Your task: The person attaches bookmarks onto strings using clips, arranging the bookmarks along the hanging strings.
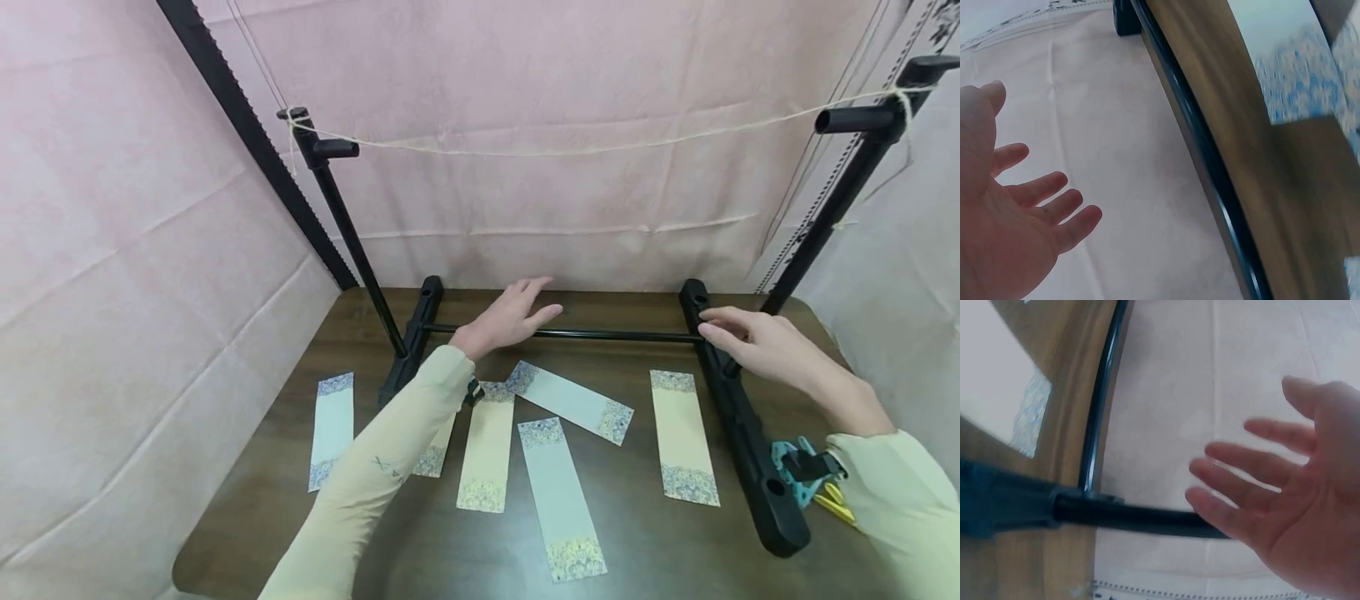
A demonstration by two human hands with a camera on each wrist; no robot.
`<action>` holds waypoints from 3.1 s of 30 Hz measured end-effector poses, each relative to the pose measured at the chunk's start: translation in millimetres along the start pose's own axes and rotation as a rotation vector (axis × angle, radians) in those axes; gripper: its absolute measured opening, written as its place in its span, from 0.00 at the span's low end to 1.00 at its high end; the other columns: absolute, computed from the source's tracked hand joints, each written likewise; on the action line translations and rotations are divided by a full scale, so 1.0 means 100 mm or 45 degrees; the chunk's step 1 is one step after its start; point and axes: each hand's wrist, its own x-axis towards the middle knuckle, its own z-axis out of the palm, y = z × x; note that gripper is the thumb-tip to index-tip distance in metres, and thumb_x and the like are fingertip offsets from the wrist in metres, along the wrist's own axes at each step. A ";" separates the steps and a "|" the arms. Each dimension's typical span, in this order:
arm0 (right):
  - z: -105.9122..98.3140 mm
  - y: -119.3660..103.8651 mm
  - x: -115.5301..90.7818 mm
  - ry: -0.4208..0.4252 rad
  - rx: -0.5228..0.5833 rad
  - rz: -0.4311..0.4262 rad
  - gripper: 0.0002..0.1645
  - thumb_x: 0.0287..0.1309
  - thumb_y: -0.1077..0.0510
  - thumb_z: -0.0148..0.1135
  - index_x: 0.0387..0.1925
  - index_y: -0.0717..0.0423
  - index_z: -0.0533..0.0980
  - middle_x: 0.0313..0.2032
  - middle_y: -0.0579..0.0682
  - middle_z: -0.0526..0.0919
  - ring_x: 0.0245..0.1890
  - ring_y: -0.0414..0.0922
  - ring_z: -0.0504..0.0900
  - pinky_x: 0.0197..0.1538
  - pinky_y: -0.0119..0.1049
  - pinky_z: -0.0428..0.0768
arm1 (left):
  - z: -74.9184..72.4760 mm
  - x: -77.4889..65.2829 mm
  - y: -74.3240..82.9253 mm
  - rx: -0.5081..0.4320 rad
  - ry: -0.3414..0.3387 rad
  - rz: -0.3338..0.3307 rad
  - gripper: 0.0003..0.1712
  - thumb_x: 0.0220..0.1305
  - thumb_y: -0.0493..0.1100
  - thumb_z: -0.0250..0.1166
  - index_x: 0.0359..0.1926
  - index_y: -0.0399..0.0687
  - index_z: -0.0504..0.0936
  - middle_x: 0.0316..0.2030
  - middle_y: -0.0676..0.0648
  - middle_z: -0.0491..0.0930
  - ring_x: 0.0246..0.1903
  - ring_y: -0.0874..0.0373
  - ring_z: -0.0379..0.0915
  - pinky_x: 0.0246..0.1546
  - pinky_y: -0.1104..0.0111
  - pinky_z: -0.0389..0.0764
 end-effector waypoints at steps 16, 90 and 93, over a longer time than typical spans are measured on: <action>0.03 0.42 -0.23 -0.045 -0.030 0.093 0.26 0.64 0.43 0.51 0.48 0.61 0.75 0.35 0.53 0.83 0.33 0.48 0.79 0.31 0.43 0.75 | 0.36 0.11 0.44 -0.221 0.034 0.041 0.36 0.66 0.66 0.43 0.69 0.55 0.54 0.64 0.50 0.62 0.62 0.60 0.59 0.59 0.67 0.65; 0.68 1.34 -0.48 -0.681 0.044 0.314 0.16 0.49 0.54 0.68 0.33 0.59 0.72 0.21 0.46 0.70 0.20 0.43 0.70 0.24 0.36 0.69 | 1.53 0.43 1.46 0.198 -0.438 -0.458 0.39 0.39 0.72 0.67 0.54 0.72 0.66 0.52 0.59 0.57 0.46 0.62 0.54 0.25 0.66 0.69; 0.67 1.30 -0.47 -0.684 0.045 0.309 0.15 0.49 0.55 0.67 0.33 0.59 0.72 0.21 0.46 0.70 0.20 0.43 0.70 0.24 0.36 0.69 | 1.53 0.45 1.45 0.225 -0.446 -0.447 0.41 0.38 0.73 0.67 0.55 0.71 0.64 0.53 0.59 0.56 0.47 0.62 0.54 0.25 0.66 0.69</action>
